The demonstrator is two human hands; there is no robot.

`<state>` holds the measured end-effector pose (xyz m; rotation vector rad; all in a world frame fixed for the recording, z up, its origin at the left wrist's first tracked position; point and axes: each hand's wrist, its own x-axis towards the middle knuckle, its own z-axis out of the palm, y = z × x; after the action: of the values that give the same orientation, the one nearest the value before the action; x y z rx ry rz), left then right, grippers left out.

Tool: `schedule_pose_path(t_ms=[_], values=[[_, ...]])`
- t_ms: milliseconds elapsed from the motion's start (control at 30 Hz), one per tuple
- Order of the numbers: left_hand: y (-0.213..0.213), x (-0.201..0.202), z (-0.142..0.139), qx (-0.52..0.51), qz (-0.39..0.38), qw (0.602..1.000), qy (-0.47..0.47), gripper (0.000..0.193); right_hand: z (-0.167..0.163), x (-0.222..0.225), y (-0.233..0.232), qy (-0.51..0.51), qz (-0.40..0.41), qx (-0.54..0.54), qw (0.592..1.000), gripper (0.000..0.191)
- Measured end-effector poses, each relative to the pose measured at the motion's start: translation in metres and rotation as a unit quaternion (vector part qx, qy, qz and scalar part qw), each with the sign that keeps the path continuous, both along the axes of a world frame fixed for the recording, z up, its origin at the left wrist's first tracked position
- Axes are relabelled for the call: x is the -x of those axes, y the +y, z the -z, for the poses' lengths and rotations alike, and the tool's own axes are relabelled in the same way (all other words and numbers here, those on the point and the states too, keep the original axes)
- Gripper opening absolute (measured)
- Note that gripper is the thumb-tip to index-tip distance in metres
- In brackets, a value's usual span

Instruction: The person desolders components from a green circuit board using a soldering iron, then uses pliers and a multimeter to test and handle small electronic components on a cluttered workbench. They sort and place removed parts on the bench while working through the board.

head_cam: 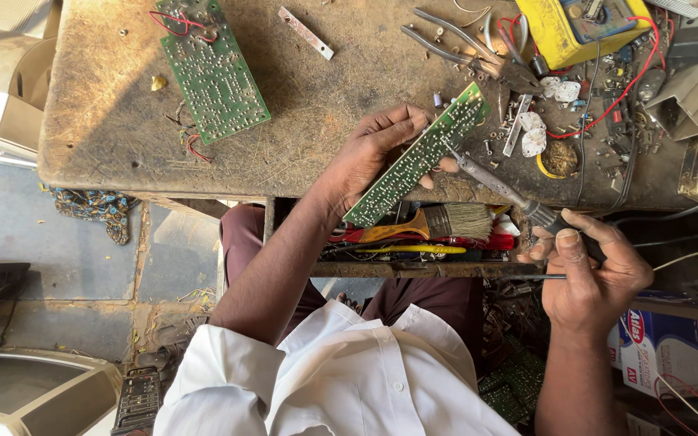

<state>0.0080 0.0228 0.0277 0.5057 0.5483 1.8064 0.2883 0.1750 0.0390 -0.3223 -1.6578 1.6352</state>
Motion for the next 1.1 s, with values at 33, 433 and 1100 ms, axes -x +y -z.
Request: schedule_pose_path(t_ms=[33, 433, 1100], values=[[0.001, 0.001, 0.001, 0.002, -0.005, 1.000, 0.012, 0.021, 0.000, 0.001, 0.000, 0.000, 0.000, 0.001, 1.000, 0.014], [0.010, -0.003, 0.010, 0.036, -0.075, 0.990, 0.110, 0.022, 0.004, 0.005, 0.000, -0.013, 0.002, 0.015, 1.000, 0.012], [0.007, -0.007, 0.012, 0.074, -0.135, 0.959, 0.236, 0.027, -0.016, 0.001, -0.022, -0.103, 0.140, -0.467, 0.867, 0.021]])
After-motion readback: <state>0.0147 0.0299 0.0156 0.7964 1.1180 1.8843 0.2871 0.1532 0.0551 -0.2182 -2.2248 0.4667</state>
